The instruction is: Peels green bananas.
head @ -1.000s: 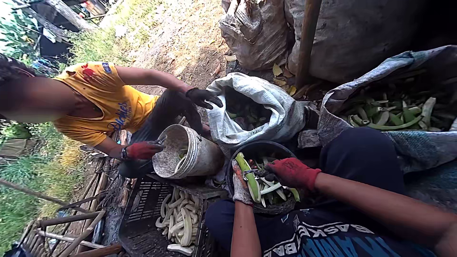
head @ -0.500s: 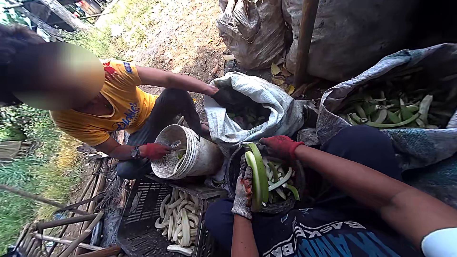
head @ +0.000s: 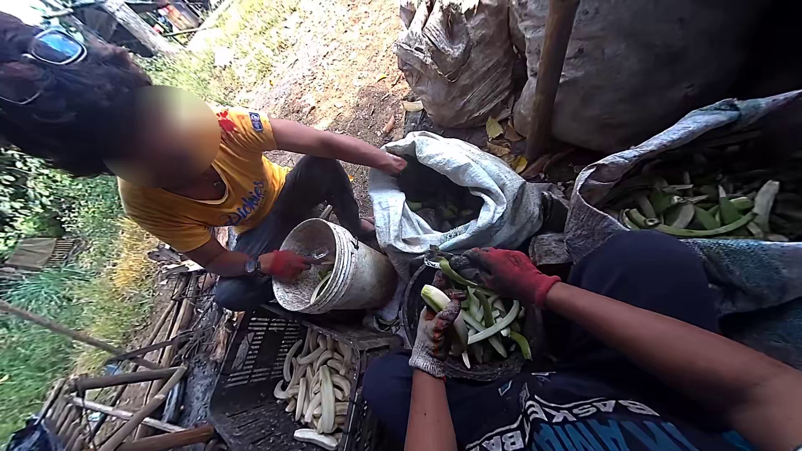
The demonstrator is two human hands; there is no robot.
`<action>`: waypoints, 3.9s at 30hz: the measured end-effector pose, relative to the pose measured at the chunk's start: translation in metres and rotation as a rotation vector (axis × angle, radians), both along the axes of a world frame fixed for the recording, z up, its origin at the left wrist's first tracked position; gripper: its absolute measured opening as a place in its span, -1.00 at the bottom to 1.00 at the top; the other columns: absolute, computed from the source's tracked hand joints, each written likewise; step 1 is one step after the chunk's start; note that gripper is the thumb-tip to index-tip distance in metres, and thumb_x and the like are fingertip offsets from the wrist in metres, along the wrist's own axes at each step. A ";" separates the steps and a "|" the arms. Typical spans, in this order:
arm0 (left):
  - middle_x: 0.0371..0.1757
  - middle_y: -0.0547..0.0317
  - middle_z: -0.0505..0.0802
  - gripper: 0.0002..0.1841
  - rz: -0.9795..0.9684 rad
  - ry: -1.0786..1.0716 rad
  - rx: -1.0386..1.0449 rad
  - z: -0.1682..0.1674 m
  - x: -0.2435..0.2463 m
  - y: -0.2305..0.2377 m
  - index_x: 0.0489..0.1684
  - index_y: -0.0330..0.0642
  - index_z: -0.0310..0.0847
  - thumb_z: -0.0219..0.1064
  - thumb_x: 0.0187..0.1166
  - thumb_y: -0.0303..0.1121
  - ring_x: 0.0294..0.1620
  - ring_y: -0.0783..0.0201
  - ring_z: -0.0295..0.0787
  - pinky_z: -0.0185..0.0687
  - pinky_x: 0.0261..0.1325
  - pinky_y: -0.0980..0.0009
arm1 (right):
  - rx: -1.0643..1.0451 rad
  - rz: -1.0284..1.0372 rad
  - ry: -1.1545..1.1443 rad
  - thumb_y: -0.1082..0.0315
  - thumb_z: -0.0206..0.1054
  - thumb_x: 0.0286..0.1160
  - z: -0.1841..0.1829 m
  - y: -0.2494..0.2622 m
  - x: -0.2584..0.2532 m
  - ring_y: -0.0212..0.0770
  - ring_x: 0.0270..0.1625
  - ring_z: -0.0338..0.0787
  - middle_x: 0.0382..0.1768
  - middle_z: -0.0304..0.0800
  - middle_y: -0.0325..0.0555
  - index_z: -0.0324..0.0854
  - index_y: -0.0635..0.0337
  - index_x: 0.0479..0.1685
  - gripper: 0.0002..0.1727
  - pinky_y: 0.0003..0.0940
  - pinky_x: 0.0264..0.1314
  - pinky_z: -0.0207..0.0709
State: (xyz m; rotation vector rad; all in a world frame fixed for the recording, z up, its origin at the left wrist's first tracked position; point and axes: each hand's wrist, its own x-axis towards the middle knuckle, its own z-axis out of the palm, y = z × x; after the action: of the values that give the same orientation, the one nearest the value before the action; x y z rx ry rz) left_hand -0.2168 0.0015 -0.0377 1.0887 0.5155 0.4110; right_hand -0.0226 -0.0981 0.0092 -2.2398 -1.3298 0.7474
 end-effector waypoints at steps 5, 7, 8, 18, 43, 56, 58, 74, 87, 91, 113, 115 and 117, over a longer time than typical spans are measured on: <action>0.18 -0.05 0.81 -0.30 0.077 -0.035 -0.006 0.003 0.014 -0.012 0.36 -0.43 0.49 0.56 0.33 -0.10 0.20 0.25 0.77 0.68 0.32 0.28 | -0.029 0.000 -0.015 0.18 0.23 0.74 -0.003 0.001 -0.003 0.26 0.28 0.78 0.22 0.78 0.24 0.60 0.16 0.45 -0.58 0.28 0.26 0.57; 0.14 -0.09 0.83 -0.30 0.136 -0.027 0.068 0.004 0.015 -0.008 0.38 -0.46 0.46 0.55 0.35 -0.14 0.16 0.23 0.80 0.70 0.31 0.27 | -0.035 0.047 -0.017 0.19 0.19 0.76 -0.004 -0.002 -0.004 0.30 0.30 0.77 0.25 0.77 0.27 0.58 0.17 0.48 -0.57 0.31 0.28 0.56; 0.15 -0.11 0.82 -0.30 0.126 -0.012 0.121 0.006 0.014 -0.004 0.41 -0.49 0.42 0.54 0.36 -0.20 0.18 0.22 0.79 0.69 0.34 0.26 | -0.031 0.070 -0.018 0.20 0.18 0.77 -0.004 -0.004 -0.005 0.31 0.30 0.77 0.25 0.76 0.28 0.56 0.16 0.50 -0.57 0.31 0.28 0.55; 0.09 -0.07 0.82 -0.37 -0.012 0.171 0.333 0.033 0.014 0.012 0.32 -0.51 0.47 0.57 0.27 -0.38 0.13 0.30 0.79 0.70 0.32 0.36 | -0.073 0.136 -0.031 0.27 0.12 0.77 -0.002 -0.005 -0.018 0.39 0.28 0.76 0.27 0.72 0.36 0.49 0.23 0.51 -0.57 0.34 0.24 0.55; -0.11 0.01 0.82 -0.58 0.367 -0.001 -0.586 -0.002 0.017 0.012 0.18 -0.16 0.45 -0.10 0.86 0.00 -0.07 0.06 0.86 0.83 0.04 0.08 | -0.035 0.364 0.077 0.02 0.13 0.81 -0.031 -0.041 -0.037 0.29 0.17 0.80 0.08 0.78 0.28 0.62 0.23 0.29 -0.54 0.29 0.17 0.58; -0.03 -0.05 0.80 -0.66 0.411 0.173 -0.494 0.003 0.021 0.016 0.36 -0.22 0.37 0.02 0.85 -0.18 -0.10 0.10 0.86 0.83 0.01 0.19 | -0.138 0.422 -0.018 0.23 0.19 0.73 -0.014 -0.054 -0.043 0.38 0.19 0.78 0.18 0.75 0.34 0.56 0.20 0.44 -0.59 0.33 0.12 0.58; -0.07 -0.04 0.82 -0.65 0.347 0.173 -0.503 0.009 0.021 0.012 0.29 -0.21 0.41 0.00 0.86 -0.13 -0.11 0.11 0.87 0.84 -0.03 0.21 | -0.167 0.396 -0.027 0.23 0.17 0.74 -0.013 -0.045 -0.037 0.38 0.21 0.78 0.18 0.74 0.34 0.55 0.22 0.42 -0.60 0.33 0.14 0.57; 0.00 -0.05 0.81 -0.56 0.172 -0.011 -0.367 0.012 0.013 -0.005 0.31 -0.33 0.44 -0.29 0.93 -0.23 0.03 0.19 0.80 0.75 0.14 0.30 | -0.167 0.291 -0.113 0.23 0.18 0.74 -0.019 -0.008 -0.011 0.41 0.24 0.76 0.24 0.72 0.37 0.52 0.19 0.48 -0.58 0.36 0.16 0.56; 0.16 -0.28 0.82 -0.56 -0.134 0.162 -0.344 0.013 0.001 0.004 0.59 -0.28 0.32 -0.10 0.89 -0.22 0.08 -0.11 0.86 0.78 0.18 0.04 | -0.214 0.239 -0.105 0.22 0.10 0.79 -0.004 0.022 0.026 0.36 0.24 0.77 0.17 0.76 0.32 0.52 0.21 0.45 -0.60 0.34 0.20 0.54; 0.15 -0.26 0.83 -0.57 -0.006 0.245 -0.280 0.008 0.004 0.014 0.58 -0.28 0.34 -0.07 0.90 -0.23 0.06 -0.07 0.87 0.79 0.16 0.07 | -0.158 0.157 -0.100 0.21 0.11 0.77 -0.005 0.016 0.029 0.32 0.26 0.77 0.21 0.76 0.29 0.54 0.16 0.46 -0.59 0.33 0.21 0.55; -0.06 0.01 0.71 -0.56 0.248 0.299 -0.202 0.087 0.025 -0.019 0.47 -0.34 0.27 -0.37 0.95 -0.25 -0.14 0.31 0.73 0.67 -0.05 0.48 | -0.035 0.323 0.091 0.20 0.21 0.75 -0.026 -0.030 -0.036 0.35 0.21 0.79 0.14 0.78 0.33 0.59 0.24 0.39 -0.60 0.34 0.20 0.55; -0.12 0.05 0.72 -0.61 0.245 0.391 -0.072 0.095 0.025 -0.025 0.39 -0.40 0.37 -0.31 0.92 -0.40 -0.17 0.41 0.70 0.65 -0.04 0.56 | -0.083 0.267 0.024 0.28 0.21 0.70 -0.023 -0.019 -0.032 0.39 0.27 0.76 0.25 0.74 0.35 0.55 0.19 0.47 -0.58 0.37 0.21 0.55; -0.02 -0.05 0.77 -0.63 0.090 0.229 0.010 0.052 0.004 -0.005 0.41 -0.47 0.34 -0.23 0.90 -0.41 -0.10 0.34 0.78 0.74 -0.04 0.47 | -0.094 0.220 -0.030 0.25 0.20 0.71 -0.023 -0.008 -0.025 0.39 0.25 0.76 0.26 0.73 0.34 0.54 0.15 0.49 -0.57 0.36 0.19 0.56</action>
State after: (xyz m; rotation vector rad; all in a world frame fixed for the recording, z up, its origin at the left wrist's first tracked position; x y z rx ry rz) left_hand -0.2127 -0.0031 0.0143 1.1313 0.7676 0.3698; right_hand -0.0474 -0.1058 -0.0138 -2.2063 -1.6057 0.8714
